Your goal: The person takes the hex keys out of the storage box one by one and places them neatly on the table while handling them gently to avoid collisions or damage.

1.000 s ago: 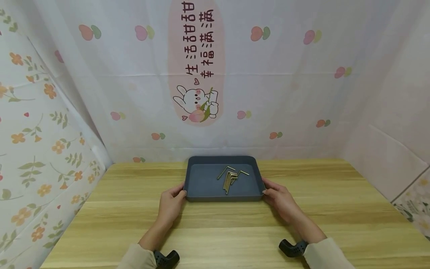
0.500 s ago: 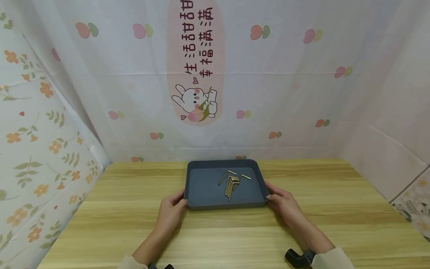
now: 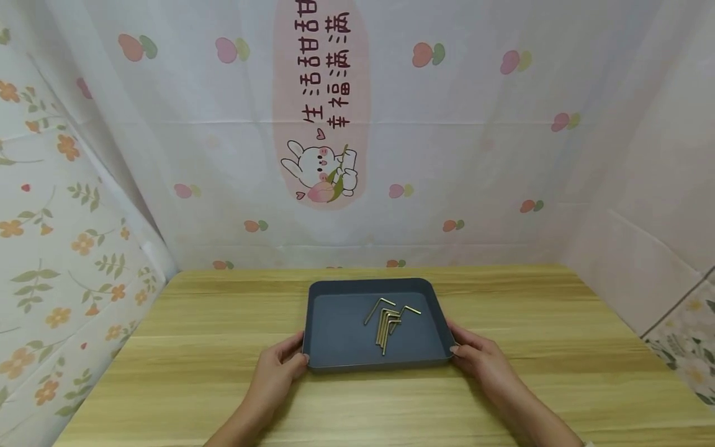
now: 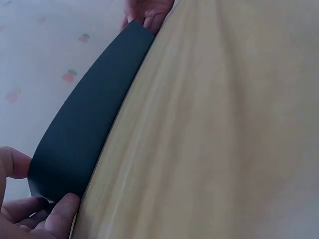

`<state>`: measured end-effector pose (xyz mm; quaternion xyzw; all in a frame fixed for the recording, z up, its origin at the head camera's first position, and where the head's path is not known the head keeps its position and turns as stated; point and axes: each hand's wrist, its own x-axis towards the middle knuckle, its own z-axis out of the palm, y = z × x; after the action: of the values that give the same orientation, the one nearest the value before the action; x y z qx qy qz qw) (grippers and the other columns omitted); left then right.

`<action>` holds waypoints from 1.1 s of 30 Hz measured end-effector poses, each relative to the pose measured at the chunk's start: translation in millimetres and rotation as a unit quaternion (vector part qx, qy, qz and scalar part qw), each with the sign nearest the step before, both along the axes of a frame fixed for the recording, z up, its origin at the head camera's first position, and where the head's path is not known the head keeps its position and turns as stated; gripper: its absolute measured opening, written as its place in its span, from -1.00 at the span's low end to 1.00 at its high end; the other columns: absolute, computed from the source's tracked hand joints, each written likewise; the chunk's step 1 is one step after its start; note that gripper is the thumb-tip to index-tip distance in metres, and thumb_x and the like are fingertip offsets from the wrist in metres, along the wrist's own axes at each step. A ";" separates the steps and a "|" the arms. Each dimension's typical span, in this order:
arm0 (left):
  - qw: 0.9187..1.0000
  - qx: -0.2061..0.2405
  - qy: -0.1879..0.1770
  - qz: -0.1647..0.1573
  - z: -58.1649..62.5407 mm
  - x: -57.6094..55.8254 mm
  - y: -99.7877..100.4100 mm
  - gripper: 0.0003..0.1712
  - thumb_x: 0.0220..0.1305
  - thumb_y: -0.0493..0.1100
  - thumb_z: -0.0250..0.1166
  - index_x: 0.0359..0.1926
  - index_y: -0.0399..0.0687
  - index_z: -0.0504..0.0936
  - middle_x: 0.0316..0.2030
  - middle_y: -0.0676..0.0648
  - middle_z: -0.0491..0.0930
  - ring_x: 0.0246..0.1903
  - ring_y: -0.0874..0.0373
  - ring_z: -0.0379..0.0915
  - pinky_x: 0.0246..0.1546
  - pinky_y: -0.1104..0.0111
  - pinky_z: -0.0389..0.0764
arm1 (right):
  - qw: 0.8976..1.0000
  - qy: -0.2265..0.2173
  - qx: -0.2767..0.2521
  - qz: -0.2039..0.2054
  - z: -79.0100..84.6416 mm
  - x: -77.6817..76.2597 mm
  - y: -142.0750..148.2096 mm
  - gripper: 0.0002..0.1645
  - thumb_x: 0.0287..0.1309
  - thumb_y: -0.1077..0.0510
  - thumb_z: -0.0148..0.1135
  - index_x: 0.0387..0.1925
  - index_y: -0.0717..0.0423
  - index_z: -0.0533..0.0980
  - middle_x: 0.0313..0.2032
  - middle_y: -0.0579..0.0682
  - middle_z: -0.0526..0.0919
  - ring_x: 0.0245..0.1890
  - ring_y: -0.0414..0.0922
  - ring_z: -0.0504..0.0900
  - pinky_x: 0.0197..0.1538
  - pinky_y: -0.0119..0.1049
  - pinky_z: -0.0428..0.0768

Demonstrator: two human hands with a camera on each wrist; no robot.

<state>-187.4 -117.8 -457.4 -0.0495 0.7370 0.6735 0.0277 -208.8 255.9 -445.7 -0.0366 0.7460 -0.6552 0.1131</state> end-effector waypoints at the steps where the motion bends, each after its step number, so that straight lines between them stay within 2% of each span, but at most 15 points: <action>1: 1.000 -0.002 -0.001 -0.002 0.4 2.7 -0.5 -0.34 0.29 -0.36 0.15 0.41 -0.42 0.35 0.39 -0.38 0.37 0.35 -0.15 0.39 0.02 0.46 0.66 | 1.000 -0.003 -0.001 0.003 0.6 2.1 0.5 -0.22 0.36 0.28 0.03 0.55 0.29 0.07 0.56 0.23 0.06 0.21 -0.60 0.38 0.21 -0.54 0.51; 4: 1.000 -0.019 -0.005 -0.011 2.4 9.1 -1.7 -0.34 0.29 -0.33 0.16 0.41 -0.44 0.35 0.39 -0.40 0.37 0.36 -0.19 0.39 0.03 0.43 0.67 | 1.000 -0.012 -0.003 0.022 2.7 7.4 3.2 -0.19 0.37 0.28 0.04 0.55 0.31 0.03 0.57 0.28 0.00 0.17 -0.65 0.39 0.20 -0.52 0.52; 6: 0.999 -0.033 -0.004 -0.017 4.9 11.4 -1.9 -0.34 0.29 -0.32 0.18 0.39 -0.47 0.35 0.37 -0.42 0.39 0.35 -0.22 0.41 0.05 0.39 0.67 | 0.999 -0.013 0.000 0.039 4.5 9.5 5.6 -0.18 0.39 0.27 0.05 0.56 0.33 -0.01 0.57 0.33 -0.04 0.19 -0.61 0.39 0.20 -0.51 0.52; 9: 0.999 -0.042 -0.005 -0.023 9.1 10.9 -2.2 -0.34 0.28 -0.31 0.19 0.37 -0.50 0.36 0.31 -0.43 0.46 0.30 -0.19 0.48 0.07 0.37 0.67 | 0.998 -0.008 0.024 0.048 8.0 10.9 6.5 -0.19 0.41 0.25 0.07 0.56 0.33 0.01 0.55 0.38 -0.01 0.33 -0.33 0.40 0.20 -0.47 0.54; 12: 0.999 -0.040 -0.009 -0.021 12.8 6.5 -3.0 -0.38 0.34 -0.27 0.18 0.36 -0.51 0.37 0.29 -0.44 0.48 0.25 -0.14 0.52 0.07 0.29 0.69 | 0.998 -0.004 0.058 0.037 11.9 11.4 5.3 -0.21 0.40 0.22 0.12 0.54 0.31 0.09 0.52 0.40 0.12 0.43 0.01 0.37 0.20 -0.41 0.58; 15: 0.999 -0.039 -0.007 -0.017 15.4 -0.8 -4.2 -0.41 0.42 -0.23 0.15 0.36 -0.50 0.36 0.33 -0.45 0.42 0.25 -0.16 0.52 0.09 0.21 0.68 | 0.995 0.002 0.097 0.015 16.5 11.4 4.7 -0.22 0.39 0.16 0.18 0.52 0.29 0.16 0.48 0.37 0.24 0.42 0.17 0.39 0.19 -0.37 0.62; 19: 0.999 -0.034 0.007 -0.012 16.4 -15.6 -5.1 -0.40 0.45 -0.21 0.14 0.38 -0.50 0.34 0.38 -0.45 0.36 0.31 -0.23 0.45 0.20 0.14 0.62 | 0.986 0.032 0.160 -0.022 25.7 10.5 5.1 -0.26 0.40 0.07 0.20 0.48 0.28 0.25 0.43 0.31 0.37 0.41 0.20 0.42 0.15 -0.45 0.60; 22: 1.000 -0.018 0.001 0.004 15.7 -28.5 -3.5 -0.38 0.43 -0.18 0.16 0.40 -0.44 0.36 0.39 -0.41 0.37 0.33 -0.21 0.43 0.26 0.11 0.56 | 0.976 0.063 0.202 -0.048 36.2 8.7 5.0 -0.33 0.41 0.03 0.20 0.43 0.23 0.35 0.41 0.23 0.43 0.43 0.19 0.40 0.19 -0.42 0.55; 26: 0.998 0.059 -0.016 0.029 12.2 -44.4 1.6 -0.37 0.42 -0.19 0.14 0.42 -0.41 0.33 0.44 -0.38 0.31 0.41 -0.17 0.34 0.40 0.07 0.41 | 0.968 0.090 0.226 -0.064 51.7 5.7 3.7 -0.40 0.42 -0.02 0.18 0.37 0.16 0.44 0.38 0.18 0.48 0.42 0.16 0.42 0.29 -0.21 0.55; 28: 0.994 0.100 -0.015 0.039 9.2 -50.5 4.2 -0.36 0.43 -0.22 0.12 0.44 -0.44 0.29 0.46 -0.37 0.27 0.45 -0.17 0.27 0.45 0.07 0.34 | 0.969 0.098 0.220 -0.061 57.3 3.6 1.5 -0.39 0.42 -0.05 0.18 0.37 0.16 0.44 0.37 0.19 0.50 0.37 0.15 0.48 0.26 -0.20 0.58; 29: 0.993 0.106 -0.012 0.046 7.9 -52.6 5.3 -0.36 0.43 -0.22 0.12 0.44 -0.42 0.29 0.47 -0.36 0.27 0.45 -0.16 0.26 0.45 0.08 0.35 | 0.971 0.099 0.209 -0.057 59.4 2.4 0.0 -0.37 0.42 -0.05 0.18 0.38 0.17 0.42 0.36 0.21 0.49 0.35 0.14 0.51 0.23 -0.21 0.61; 31: 0.994 0.093 -0.003 0.055 5.0 -55.3 6.8 -0.36 0.41 -0.23 0.14 0.45 -0.37 0.31 0.46 -0.32 0.31 0.46 -0.13 0.27 0.43 0.11 0.38 | 0.979 0.094 0.178 -0.044 62.4 -0.6 -4.3 -0.34 0.41 -0.03 0.20 0.40 0.19 0.39 0.36 0.24 0.48 0.29 0.13 0.57 0.14 -0.26 0.67; 33: 0.997 0.059 0.009 0.059 2.6 -56.2 7.3 -0.36 0.38 -0.24 0.17 0.45 -0.31 0.35 0.43 -0.30 0.36 0.45 -0.12 0.29 0.39 0.14 0.42 | 0.985 0.086 0.146 -0.027 64.0 -4.1 -9.9 -0.33 0.41 0.02 0.20 0.42 0.23 0.34 0.33 0.30 0.47 0.22 0.13 0.62 0.07 -0.25 0.72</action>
<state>-243.6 -110.5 -454.8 -0.0849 0.6923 0.7165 -0.0155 -212.8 246.0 -381.7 -0.0559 0.8414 -0.5363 0.0348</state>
